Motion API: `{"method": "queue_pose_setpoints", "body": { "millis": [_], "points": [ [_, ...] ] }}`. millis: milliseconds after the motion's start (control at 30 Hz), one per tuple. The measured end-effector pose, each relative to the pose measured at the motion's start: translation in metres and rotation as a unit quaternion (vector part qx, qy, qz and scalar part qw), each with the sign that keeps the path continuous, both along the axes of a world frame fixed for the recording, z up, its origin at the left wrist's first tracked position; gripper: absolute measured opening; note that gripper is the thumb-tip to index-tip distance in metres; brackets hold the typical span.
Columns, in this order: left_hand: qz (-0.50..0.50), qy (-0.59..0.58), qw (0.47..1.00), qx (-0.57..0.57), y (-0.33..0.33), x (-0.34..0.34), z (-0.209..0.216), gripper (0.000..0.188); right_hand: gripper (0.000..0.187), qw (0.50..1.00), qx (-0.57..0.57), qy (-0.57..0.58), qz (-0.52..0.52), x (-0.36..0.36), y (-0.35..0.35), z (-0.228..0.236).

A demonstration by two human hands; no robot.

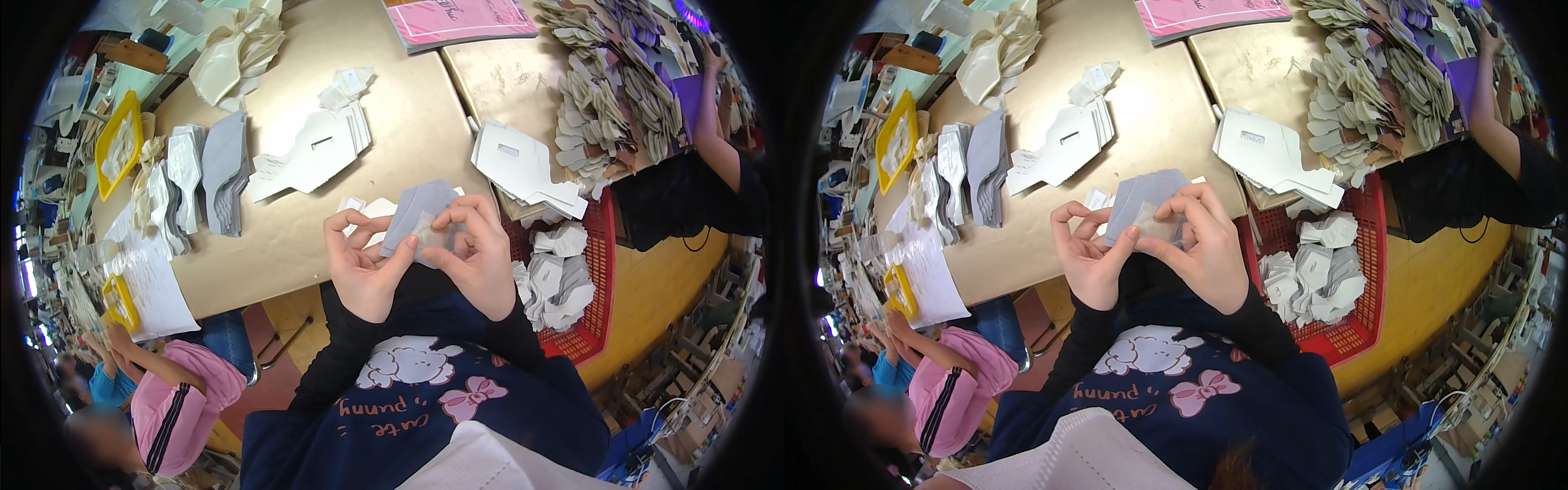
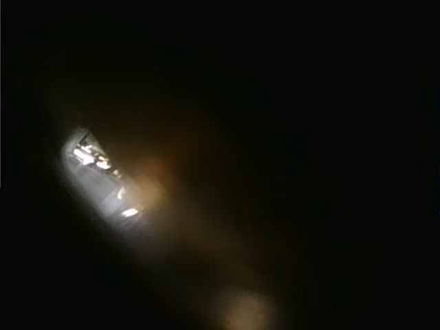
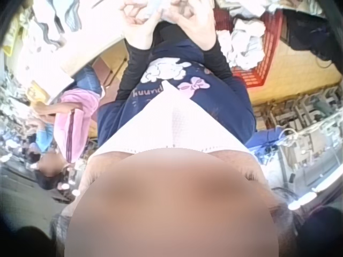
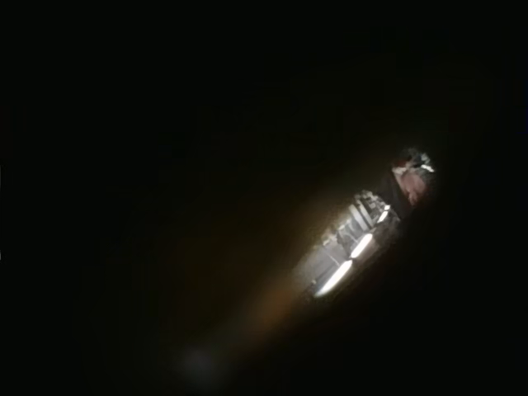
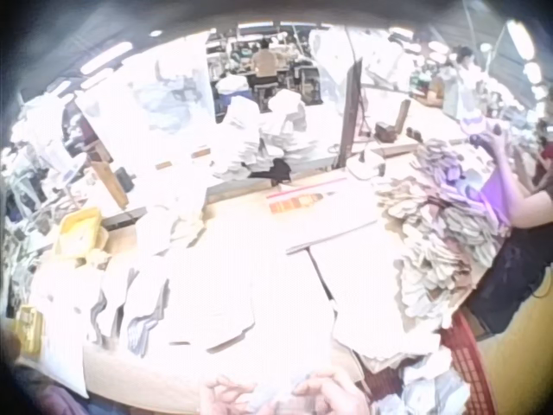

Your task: The person walks to a workstation and begins assembling face masks by hand. They pick up white mask blanks and small rectangular inserts, place the inserts into the blanks, and stack the finished units. The person also handles gray fabric pieces and stacks them separately.

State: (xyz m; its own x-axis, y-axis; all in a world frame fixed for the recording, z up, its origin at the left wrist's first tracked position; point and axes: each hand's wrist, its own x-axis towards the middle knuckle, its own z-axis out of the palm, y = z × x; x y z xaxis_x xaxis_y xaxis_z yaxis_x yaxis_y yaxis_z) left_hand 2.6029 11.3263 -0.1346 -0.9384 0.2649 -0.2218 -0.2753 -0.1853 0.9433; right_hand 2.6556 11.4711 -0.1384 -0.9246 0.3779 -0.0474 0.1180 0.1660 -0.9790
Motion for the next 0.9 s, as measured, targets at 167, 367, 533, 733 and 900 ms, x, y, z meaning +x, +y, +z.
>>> {"method": "queue_pose_setpoints", "body": {
  "millis": [167,367,533,733,900],
  "points": [
    [0.009,-0.014,1.0,-0.002,0.002,0.002,0.003,0.054,0.009,0.999,0.029,0.012,0.037,-0.001,0.006,0.002],
    [0.034,0.008,0.997,0.067,-0.011,0.001,0.002,0.051,0.01,0.997,-0.034,0.018,-0.06,0.001,0.023,-0.014],
    [0.081,0.047,0.985,0.142,-0.03,-0.007,0.012,0.053,0.009,0.974,0.098,-0.007,-0.206,0.014,0.072,-0.048],
    [0.043,-0.047,0.982,0.178,-0.023,-0.011,0.011,0.048,0.008,0.918,-0.106,0.115,-0.365,0.072,0.147,-0.043],
    [-0.045,-0.101,0.991,0.081,0.001,-0.027,-0.07,0.03,0.012,0.86,-0.091,0.202,-0.459,0.103,0.206,-0.074]
  ]
}}
